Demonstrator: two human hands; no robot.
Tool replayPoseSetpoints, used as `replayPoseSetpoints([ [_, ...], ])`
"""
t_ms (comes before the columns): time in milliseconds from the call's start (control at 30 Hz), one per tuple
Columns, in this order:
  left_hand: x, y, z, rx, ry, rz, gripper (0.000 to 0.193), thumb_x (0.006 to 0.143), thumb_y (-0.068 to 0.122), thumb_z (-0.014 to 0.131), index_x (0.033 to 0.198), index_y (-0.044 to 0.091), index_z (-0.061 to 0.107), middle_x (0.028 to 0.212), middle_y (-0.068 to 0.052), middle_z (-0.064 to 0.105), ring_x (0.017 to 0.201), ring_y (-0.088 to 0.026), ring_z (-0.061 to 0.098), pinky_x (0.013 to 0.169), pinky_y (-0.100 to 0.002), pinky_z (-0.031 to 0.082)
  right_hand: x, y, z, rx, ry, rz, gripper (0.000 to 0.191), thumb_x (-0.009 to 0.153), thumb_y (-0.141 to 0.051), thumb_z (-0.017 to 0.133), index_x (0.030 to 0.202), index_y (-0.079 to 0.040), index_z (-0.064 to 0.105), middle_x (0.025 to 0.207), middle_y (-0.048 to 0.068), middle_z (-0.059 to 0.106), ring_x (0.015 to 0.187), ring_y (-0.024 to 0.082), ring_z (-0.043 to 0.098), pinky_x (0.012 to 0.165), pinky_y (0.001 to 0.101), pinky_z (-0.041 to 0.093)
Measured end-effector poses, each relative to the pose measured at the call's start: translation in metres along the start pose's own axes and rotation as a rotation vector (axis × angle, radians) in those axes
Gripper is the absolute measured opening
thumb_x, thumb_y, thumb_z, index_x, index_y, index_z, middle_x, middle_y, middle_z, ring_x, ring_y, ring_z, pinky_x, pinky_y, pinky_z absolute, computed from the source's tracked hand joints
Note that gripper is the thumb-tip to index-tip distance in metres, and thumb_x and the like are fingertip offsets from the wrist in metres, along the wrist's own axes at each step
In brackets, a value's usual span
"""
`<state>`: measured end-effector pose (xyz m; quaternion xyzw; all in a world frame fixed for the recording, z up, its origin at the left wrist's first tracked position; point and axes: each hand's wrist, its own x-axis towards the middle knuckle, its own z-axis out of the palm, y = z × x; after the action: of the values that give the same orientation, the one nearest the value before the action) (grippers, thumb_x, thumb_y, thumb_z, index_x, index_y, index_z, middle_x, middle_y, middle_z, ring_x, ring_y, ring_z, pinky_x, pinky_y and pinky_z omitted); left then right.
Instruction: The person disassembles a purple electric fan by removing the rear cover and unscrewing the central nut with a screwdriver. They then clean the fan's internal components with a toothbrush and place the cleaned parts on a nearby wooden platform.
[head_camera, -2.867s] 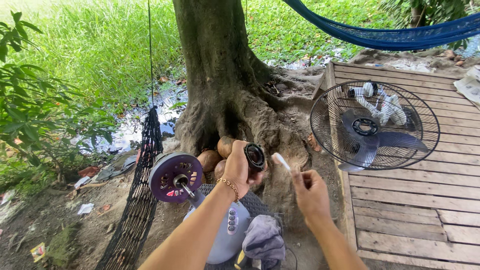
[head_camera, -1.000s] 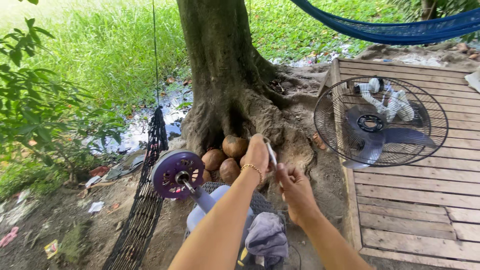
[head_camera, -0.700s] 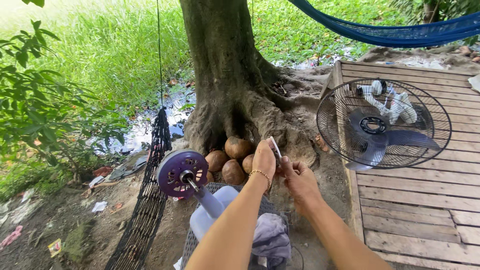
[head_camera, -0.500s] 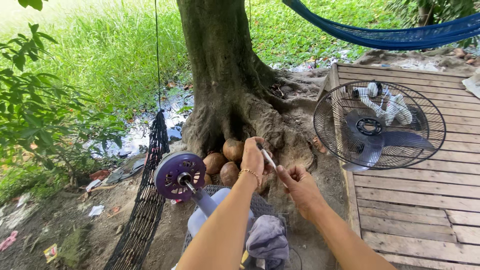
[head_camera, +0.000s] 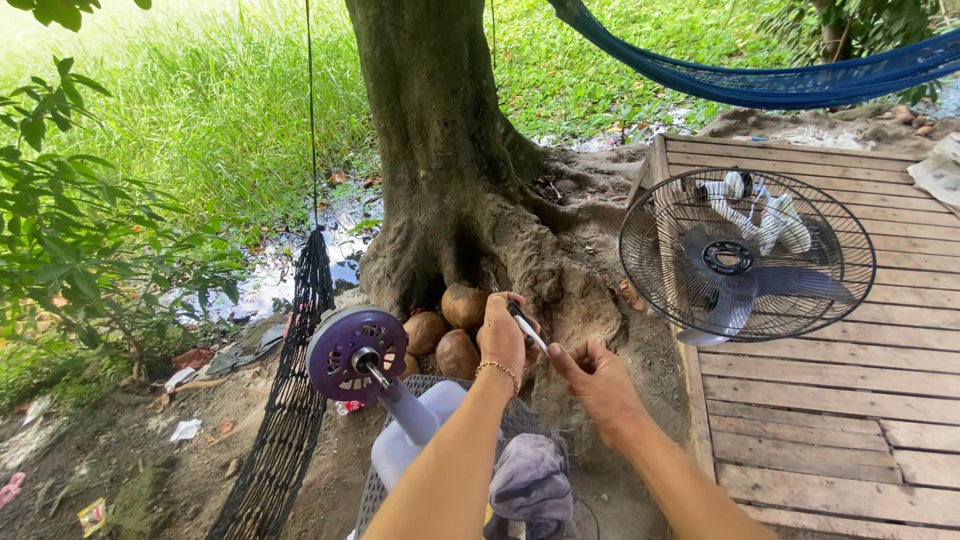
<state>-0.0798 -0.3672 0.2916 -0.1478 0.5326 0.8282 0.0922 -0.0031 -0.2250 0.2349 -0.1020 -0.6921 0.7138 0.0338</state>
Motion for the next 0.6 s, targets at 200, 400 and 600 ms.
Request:
replayPoseSetpoints([
  [200, -0.003, -0.002, -0.002, 0.047, -0.006, 0.068, 0.064, 0.098, 0.067, 0.03, 0.088, 0.012, 0.06, 0.06, -0.008, 0.057, 0.044, -0.02, 0.05, 0.04, -0.035, 0.038, -0.008, -0.005, -0.005, -0.055, 0.012, -0.018, 0.042, 0.086, -0.044, 0.077, 0.078, -0.009, 0.056, 0.067, -0.003, 0.048, 0.06, 0.009, 0.039, 0.052, 0.0278, 0.034],
  [400, -0.025, 0.016, 0.002, 0.119, 0.049, -0.103, 0.081, 0.099, 0.076, 0.027, 0.084, 0.004, 0.063, 0.065, -0.007, 0.06, 0.051, -0.016, 0.059, 0.045, -0.032, 0.051, -0.017, -0.012, -0.006, -0.07, 0.018, 0.073, 0.041, 0.086, -0.046, 0.072, 0.077, -0.008, 0.057, 0.064, 0.0, 0.051, 0.054, 0.013, 0.038, 0.045, 0.0294, 0.033],
  [600, -0.055, 0.04, 0.0, 0.135, -0.17, -0.251, 0.075, 0.097, 0.07, 0.03, 0.081, 0.005, 0.066, 0.062, -0.008, 0.062, 0.039, -0.017, 0.042, 0.034, -0.031, 0.025, -0.017, -0.02, -0.011, 0.013, 0.186, -0.166, 0.04, 0.09, -0.045, 0.073, 0.079, -0.01, 0.058, 0.067, -0.004, 0.046, 0.058, 0.005, 0.035, 0.047, 0.0241, 0.029],
])
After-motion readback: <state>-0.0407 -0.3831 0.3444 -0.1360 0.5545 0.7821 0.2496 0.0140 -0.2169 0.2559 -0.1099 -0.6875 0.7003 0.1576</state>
